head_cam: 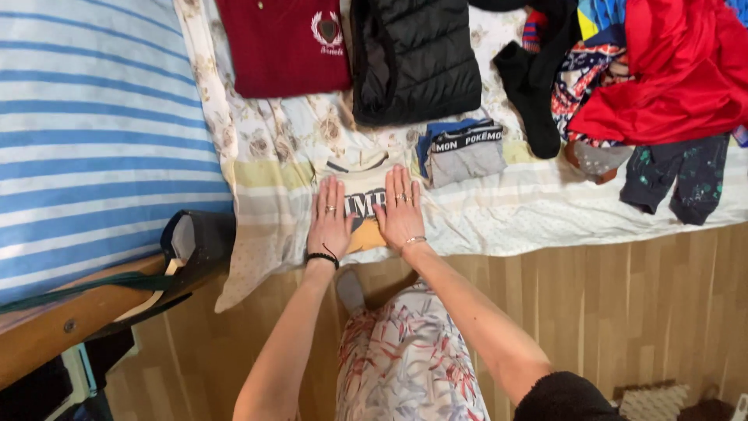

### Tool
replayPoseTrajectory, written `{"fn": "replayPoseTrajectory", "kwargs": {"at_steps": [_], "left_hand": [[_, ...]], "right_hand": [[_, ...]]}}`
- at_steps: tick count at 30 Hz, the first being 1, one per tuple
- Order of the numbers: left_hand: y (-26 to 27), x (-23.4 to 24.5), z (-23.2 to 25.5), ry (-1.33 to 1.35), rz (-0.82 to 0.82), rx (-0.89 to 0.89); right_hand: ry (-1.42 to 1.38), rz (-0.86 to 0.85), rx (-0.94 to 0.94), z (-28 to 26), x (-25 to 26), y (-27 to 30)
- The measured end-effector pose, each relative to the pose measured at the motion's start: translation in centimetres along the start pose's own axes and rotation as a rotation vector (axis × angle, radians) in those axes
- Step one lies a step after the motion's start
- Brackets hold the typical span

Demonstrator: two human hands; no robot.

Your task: The person folds several clothing items on a bed, including a black puffer vest, blue shorts, gray shorts, a white t-shirt, and a red t-shirt. Each item is smoothed, folded, and placed in a neat pile on the bed.

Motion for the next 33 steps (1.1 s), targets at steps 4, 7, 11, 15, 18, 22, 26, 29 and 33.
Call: {"fn": "replayPoseTrajectory", "kwargs": {"at_steps": [4,7,11,15,18,22,26,29,33], "left_hand": [[1.9,0.8,-0.2,-0.061,0.014,0.116],[2.7,1.7,0.4,0.086,0.091,0.249],[3.7,-2.2,1.2,0.229,-0.199,0.642],[3.5,-7.5,1.6,0.414,-0.333,0.917],[2.9,-7.3,0.9,0.495,-0.354,0.907],[2.5,-2.8,0.8,0.617,-0.381,0.967],[2.3,0.4,0.4,0.802,-0.597,1.018],[-0.8,7.3,0.7,0.891,-0.598,1.015],[-8.1,18.8,2.2,1.050,-0.490,0.963]], "right_hand": [[-0.114,0.122,-0.152,-0.7,-0.8,1.0],[-0.244,0.195,-0.278,-0.5,-1.9,1.8],[-0.368,0.299,-0.521,0.7,-3.9,2.7],[-0.528,0.187,-0.880,2.3,-5.0,1.6],[-0.496,-0.027,-0.970,3.2,-5.2,1.0],[-0.497,-0.135,-1.018,4.9,-5.7,0.5],[-0.660,-0.307,-1.002,5.8,-2.6,-0.5],[-0.740,-0.320,-0.986,4.4,4.2,-1.8],[-0.884,-0.242,-0.970,-0.3,18.7,-6.5]]}}
Point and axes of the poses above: each hand's wrist, its own y-axis away from the middle knuckle, its own x-axis out of the back of the hand, z = x × y, the point moved 3 cm from there along -y, towards the middle knuckle, and after that the axes turned 15 degrees about -y, right-handed, at the moved point
